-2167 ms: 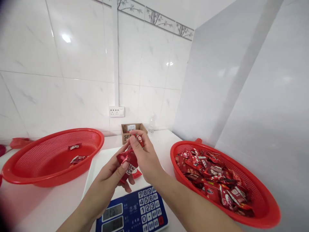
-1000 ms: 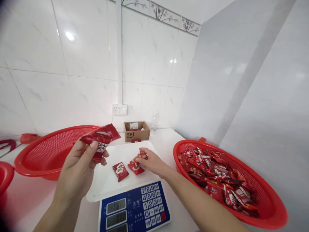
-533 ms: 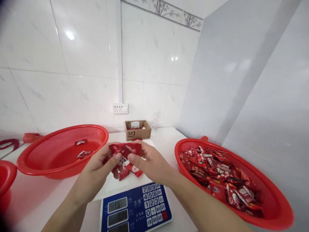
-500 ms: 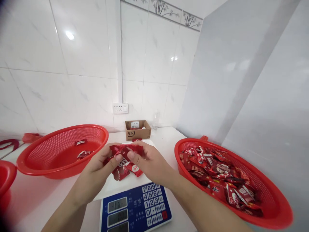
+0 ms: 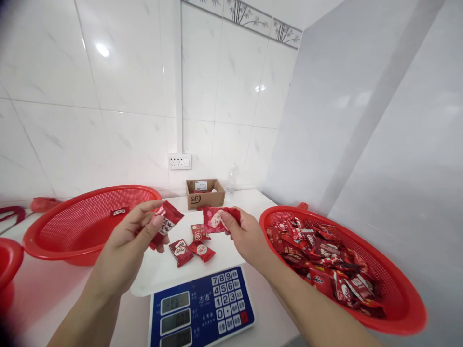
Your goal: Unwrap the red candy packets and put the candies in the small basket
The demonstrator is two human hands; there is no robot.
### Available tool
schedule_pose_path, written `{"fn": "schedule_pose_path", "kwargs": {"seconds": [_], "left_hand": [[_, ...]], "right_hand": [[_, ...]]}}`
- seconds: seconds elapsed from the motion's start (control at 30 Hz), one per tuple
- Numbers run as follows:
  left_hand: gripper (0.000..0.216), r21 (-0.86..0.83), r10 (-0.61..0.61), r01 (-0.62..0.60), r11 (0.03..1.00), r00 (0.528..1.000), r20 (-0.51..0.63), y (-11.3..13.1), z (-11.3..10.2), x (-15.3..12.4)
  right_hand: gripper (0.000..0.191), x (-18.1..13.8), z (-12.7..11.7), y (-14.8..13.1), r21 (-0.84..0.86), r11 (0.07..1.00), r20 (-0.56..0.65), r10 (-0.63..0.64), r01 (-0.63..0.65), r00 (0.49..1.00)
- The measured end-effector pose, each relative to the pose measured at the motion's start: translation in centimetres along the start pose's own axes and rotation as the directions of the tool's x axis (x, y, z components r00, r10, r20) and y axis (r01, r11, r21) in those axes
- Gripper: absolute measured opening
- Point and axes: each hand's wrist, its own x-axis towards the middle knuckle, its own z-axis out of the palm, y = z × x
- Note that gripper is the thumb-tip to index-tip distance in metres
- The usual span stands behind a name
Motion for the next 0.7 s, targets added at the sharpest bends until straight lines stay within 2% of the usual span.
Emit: {"fn": "schedule_pose_path", "kwargs": {"seconds": [0.2, 0.37, 0.47, 0.53, 0.6, 0.7], "left_hand": [[0.023, -0.163, 0.047, -0.073, 0.984, 0.985, -0.163, 0.2, -0.7, 0.3], [0.020, -0.186, 0.046, -0.075, 0.980, 0.987, -0.155, 0.6, -0.3, -0.1], [0.036, -0.106, 0.041, -0.055, 0.993, 0.990, -0.137, 0.5, 0.0, -0.3], [0.043, 0.027, 0.055, -0.053, 0.998, 0.994, -0.091, 0.2, 0.1, -0.3], [0.031, 0.172, 0.059, -0.058, 0.983, 0.998, 0.003, -0.1, 0.3, -0.4], [0.023, 0.258, -0.001, -0.062, 0.964, 0.972, 0.237, -0.4, 0.8, -0.7]], "right_hand": [[0.038, -0.9, -0.4, 2.4, -0.080, 0.996, -0.028, 0.048, -0.050, 0.998], [0.036, -1.6, -0.5, 3.3, -0.111, 0.992, -0.008, 0.052, -0.053, 0.999], [0.036, -2.2, -0.4, 2.7, -0.103, 0.993, 0.034, 0.054, -0.050, 0.998], [0.036, -2.7, -0.3, 1.8, -0.085, 0.996, 0.073, 0.047, -0.040, 0.996], [0.037, -3.2, -0.2, 0.6, -0.055, 0.998, 0.119, 0.035, -0.029, 0.992], [0.037, -3.7, 0.2, -1.1, 0.000, 1.000, 0.186, 0.019, -0.019, 0.982]]}}
